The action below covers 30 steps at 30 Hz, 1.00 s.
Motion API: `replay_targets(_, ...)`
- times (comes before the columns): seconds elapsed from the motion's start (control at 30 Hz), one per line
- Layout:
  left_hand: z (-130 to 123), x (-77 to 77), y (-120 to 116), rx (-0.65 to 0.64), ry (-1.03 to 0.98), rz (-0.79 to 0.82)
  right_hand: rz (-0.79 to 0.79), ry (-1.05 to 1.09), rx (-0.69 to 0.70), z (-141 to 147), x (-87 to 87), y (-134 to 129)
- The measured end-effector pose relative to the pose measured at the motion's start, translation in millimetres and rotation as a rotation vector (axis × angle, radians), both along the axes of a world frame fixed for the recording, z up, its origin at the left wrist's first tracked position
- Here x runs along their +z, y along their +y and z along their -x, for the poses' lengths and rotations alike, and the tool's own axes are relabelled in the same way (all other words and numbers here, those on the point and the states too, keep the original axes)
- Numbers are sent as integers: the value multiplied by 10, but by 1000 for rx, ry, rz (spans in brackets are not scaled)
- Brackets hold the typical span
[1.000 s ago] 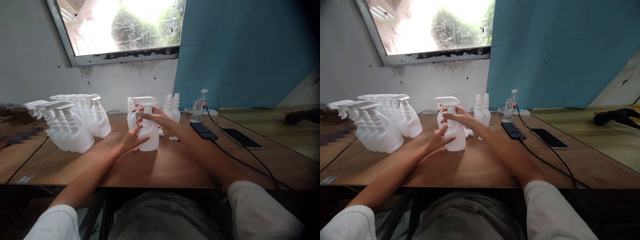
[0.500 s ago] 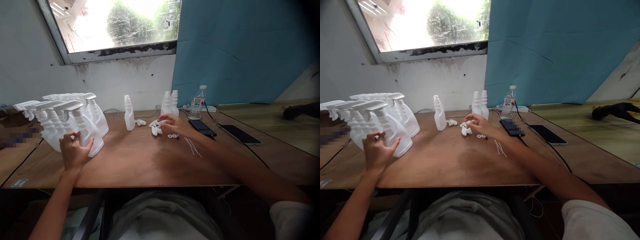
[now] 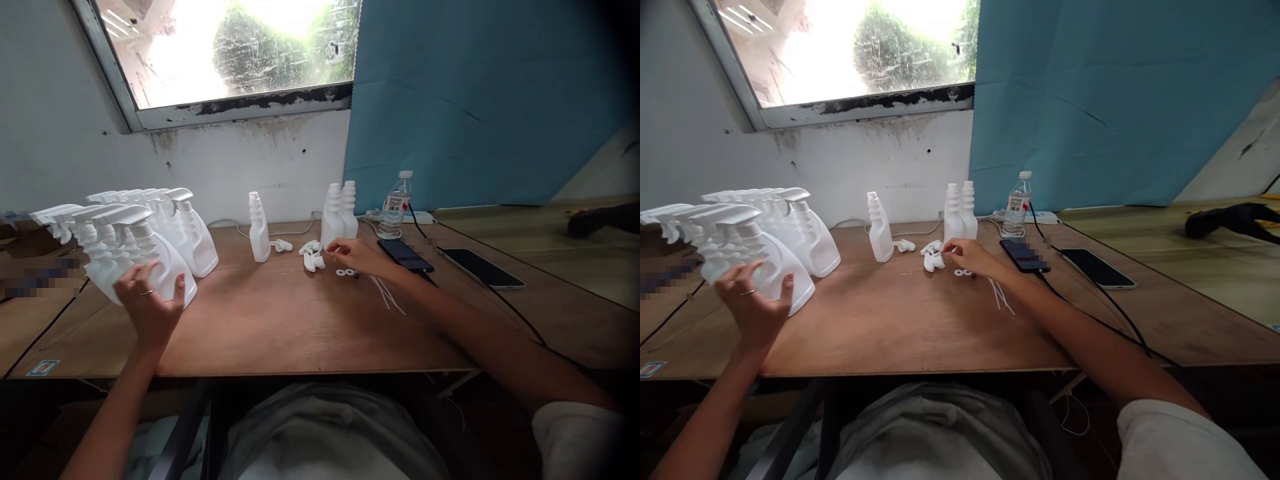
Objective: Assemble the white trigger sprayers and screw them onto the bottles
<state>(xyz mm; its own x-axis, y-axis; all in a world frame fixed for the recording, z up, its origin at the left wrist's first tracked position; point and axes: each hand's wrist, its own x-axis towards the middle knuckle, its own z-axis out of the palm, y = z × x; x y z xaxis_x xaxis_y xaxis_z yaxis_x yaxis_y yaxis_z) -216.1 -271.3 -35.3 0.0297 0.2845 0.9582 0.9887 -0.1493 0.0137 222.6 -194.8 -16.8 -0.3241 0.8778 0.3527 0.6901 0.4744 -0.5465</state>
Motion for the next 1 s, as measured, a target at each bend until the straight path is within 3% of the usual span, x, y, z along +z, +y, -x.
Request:
replay_targets(0.17, -723, 10, 222, -427, 194, 314, -26, -226, 8, -114, -124, 116)
replay_targets(0.3, -1321, -158, 610, -621, 354, 535, 3, -309, 8, -253, -170, 153)
replay_targets(0.4, -1658, -312, 915, -734, 285, 646, 23, -369, 27, -359, -175, 133)
replay_targets(0.53, -1875, -404, 1273, -722, 140, 684, 27, -391, 115, -402, -208, 113)
replay_targets(0.7, -1901, -455, 1567, -637, 53, 707, 7, -351, 155, -302, -278, 132)
replay_targets(1.0, -1875, -481, 1545, -611, 77, 732, 7, -263, 142, -155, -320, 39)
